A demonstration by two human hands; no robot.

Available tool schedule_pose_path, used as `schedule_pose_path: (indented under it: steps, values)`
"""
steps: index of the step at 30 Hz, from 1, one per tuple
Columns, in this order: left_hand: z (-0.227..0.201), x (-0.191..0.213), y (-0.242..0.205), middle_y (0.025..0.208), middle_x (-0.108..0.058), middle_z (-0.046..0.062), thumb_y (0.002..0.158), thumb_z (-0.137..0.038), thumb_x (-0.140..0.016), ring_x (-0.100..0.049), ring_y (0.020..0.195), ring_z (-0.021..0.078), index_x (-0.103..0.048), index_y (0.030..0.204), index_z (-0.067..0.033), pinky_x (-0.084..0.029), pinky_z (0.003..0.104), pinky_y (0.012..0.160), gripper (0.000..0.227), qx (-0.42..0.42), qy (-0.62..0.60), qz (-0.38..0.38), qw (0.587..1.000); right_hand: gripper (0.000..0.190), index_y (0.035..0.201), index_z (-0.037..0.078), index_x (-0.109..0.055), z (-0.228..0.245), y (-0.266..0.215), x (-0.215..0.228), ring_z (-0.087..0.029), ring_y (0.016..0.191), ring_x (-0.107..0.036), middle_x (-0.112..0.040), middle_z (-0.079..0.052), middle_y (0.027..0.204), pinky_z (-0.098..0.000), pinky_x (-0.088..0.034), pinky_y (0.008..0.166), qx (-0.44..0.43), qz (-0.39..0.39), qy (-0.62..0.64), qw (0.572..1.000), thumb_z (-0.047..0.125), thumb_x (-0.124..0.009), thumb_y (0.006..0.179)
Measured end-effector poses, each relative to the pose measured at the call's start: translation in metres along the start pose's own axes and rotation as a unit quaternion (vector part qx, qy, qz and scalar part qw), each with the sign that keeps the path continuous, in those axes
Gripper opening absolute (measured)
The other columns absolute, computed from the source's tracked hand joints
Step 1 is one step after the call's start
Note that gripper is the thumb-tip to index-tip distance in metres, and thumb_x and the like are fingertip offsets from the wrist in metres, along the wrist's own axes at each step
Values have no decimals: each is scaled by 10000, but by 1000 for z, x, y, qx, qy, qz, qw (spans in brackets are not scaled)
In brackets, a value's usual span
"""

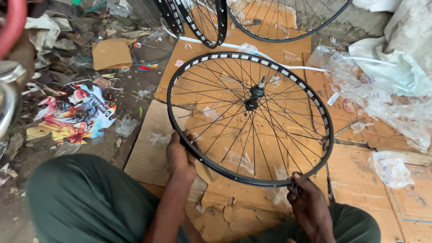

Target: The person is assembling a bicycle wheel by inserting spokes and tightening the nipples. They work methodically around the rim, ensuring each spoke is properly seated and tensioned. The person also applies white tape to the rim.

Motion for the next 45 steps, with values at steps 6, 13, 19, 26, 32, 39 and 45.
schedule_pose_path:
  steps: [6, 13, 19, 26, 32, 39, 45]
  values:
    - [-6, -36, -35, 1164, -549, 108, 975, -230, -517, -607, 830, 242, -334, 1434, -166, -523, 429, 684, 498, -65, 106, -31, 992, 123, 988, 49, -628, 3, 23, 34, -146, 737, -569, -619, -35, 840, -256, -453, 620, 3, 23, 28, 999, 159, -676, 959]
    - [-9, -78, -90, 1601, -239, 141, 994, -229, -488, -374, 1422, 384, -96, 1574, -210, -405, 604, 1065, 700, -14, 312, -150, 938, 176, 1149, -9, -563, 36, -11, 55, -234, 1015, -643, -653, -110, 1040, -311, -553, 867, 137, -38, 77, 987, 67, -574, 991]
    - [-27, -57, -38, 1455, -500, 295, 985, -290, -565, -557, 1329, 412, -328, 1479, 17, -428, 485, 1100, 628, -174, 358, -165, 902, 312, 1303, -109, -513, 91, -63, -8, -289, 1273, -649, -646, -218, 1293, -311, -505, 1047, 213, 18, 14, 977, 6, -484, 1014]
    - [-91, -33, 102, 1341, -548, 149, 927, -309, -696, -593, 1210, 326, -401, 1507, -90, -536, 441, 884, 687, -187, 490, 26, 851, 388, 1326, -137, -545, 80, -47, -146, -258, 1143, -647, -665, -253, 1284, -313, -530, 1000, 102, 175, -25, 979, 134, -514, 1050]
    - [-71, -40, 105, 1128, -645, 107, 951, -119, -558, -670, 817, 206, -475, 1501, -144, -563, 331, 602, 557, -108, 397, 84, 907, 381, 1343, -66, -623, 29, -14, -235, -256, 1196, -656, -677, -189, 1287, -331, -537, 1050, 155, 225, -139, 952, -51, -621, 962]
    - [-87, -61, 55, 1066, -602, 25, 988, -124, -564, -612, 659, 61, -270, 1542, -217, -566, 288, 508, 635, -140, 368, 42, 918, 535, 1324, 29, -583, 9, 8, -257, -223, 1250, -626, -621, -95, 1333, -361, -514, 1044, 249, 283, -151, 914, -188, -678, 844]
    - [-74, -56, 68, 890, -571, 31, 1013, -129, -581, -528, 550, 101, -513, 1368, -109, -456, 308, 402, 362, -117, 342, 4, 932, 508, 1323, 43, -579, 3, 9, -259, -198, 1247, -624, -618, -81, 1343, -335, -516, 1041, 277, 278, -200, 898, -172, -681, 873]
Point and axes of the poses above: each hand's wrist, its own y-axis towards the middle knuckle, its own x-axis out of the back of the hand, z = x × y, the point moved 2 cm from there along y, towards the middle knuckle
